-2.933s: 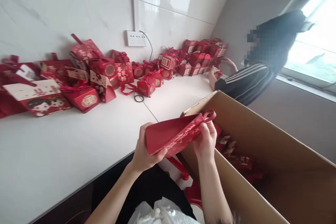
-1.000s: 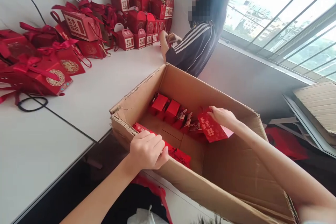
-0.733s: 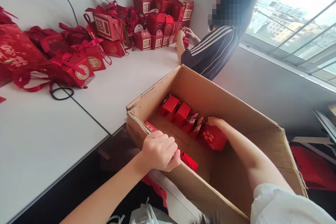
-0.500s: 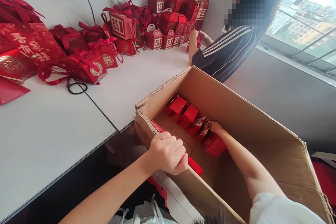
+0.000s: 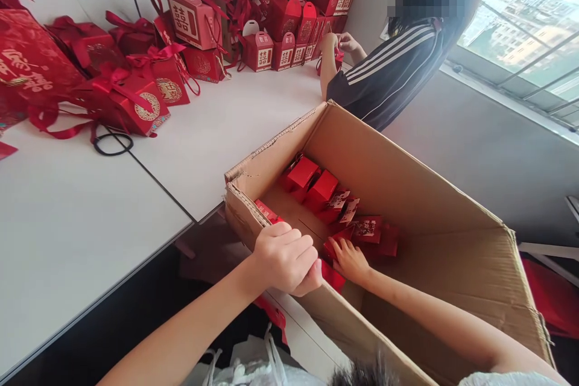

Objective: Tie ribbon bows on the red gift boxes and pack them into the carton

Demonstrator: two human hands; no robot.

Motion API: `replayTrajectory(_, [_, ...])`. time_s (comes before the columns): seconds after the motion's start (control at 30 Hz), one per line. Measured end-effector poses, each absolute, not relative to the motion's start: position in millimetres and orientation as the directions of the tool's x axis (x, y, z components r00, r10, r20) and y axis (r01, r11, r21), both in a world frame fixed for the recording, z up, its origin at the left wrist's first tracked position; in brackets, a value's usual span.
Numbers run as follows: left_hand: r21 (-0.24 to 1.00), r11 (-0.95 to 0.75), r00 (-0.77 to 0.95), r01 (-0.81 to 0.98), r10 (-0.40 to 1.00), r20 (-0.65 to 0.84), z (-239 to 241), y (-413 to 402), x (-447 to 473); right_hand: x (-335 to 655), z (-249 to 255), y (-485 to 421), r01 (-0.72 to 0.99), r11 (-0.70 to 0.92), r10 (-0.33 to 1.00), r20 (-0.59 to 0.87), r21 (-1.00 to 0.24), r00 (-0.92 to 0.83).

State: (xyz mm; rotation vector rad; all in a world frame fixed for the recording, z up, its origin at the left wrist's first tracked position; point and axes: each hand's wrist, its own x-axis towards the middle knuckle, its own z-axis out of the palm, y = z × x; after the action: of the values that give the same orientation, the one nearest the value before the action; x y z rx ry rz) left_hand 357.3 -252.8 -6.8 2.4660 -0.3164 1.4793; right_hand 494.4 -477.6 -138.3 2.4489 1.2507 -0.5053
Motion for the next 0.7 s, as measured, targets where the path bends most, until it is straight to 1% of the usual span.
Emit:
replayTrajectory(0.17, [0.099, -0.948, 0.467, -0.302, -0.056, 0.882, -7, -253, 356, 517, -132, -469, 0.762, -0.645, 0.678, -0.419, 0.054, 0.604])
replayTrajectory(0.27, [0.095, -0.948, 0.478, -0.303, -0.065, 0.876, -8, -253, 356, 544, -119, -480, 0.687, -0.727, 0.637, -0.366, 0.007, 0.678])
replayTrajectory(0.4, [0.098, -0.946, 0.462, -0.309, -0.058, 0.885, -9, -253, 357, 592, -96, -505, 0.542, -0.84, 0.528, -0.28, -0.032, 0.802])
replayTrajectory(0.5, [0.095, -0.945, 0.452, -0.314, -0.061, 0.89, -9, -253, 357, 619, -89, -517, 0.406, -0.914, 0.402, -0.193, -0.022, 0.895])
replayTrajectory(0.6, [0.093, -0.945, 0.451, -0.313, -0.062, 0.89, -8, -253, 357, 629, -96, -516, 0.284, -0.959, 0.281, -0.116, 0.004, 0.952])
replayTrajectory(0.67, [0.091, -0.946, 0.454, -0.312, -0.064, 0.889, -8, -253, 357, 626, -105, -510, 0.251, -0.968, 0.249, -0.094, 0.008, 0.964])
replayTrajectory(0.7, [0.091, -0.946, 0.453, -0.312, -0.064, 0.889, -8, -253, 357, 623, -110, -505, 0.257, -0.967, 0.255, -0.089, 0.004, 0.963])
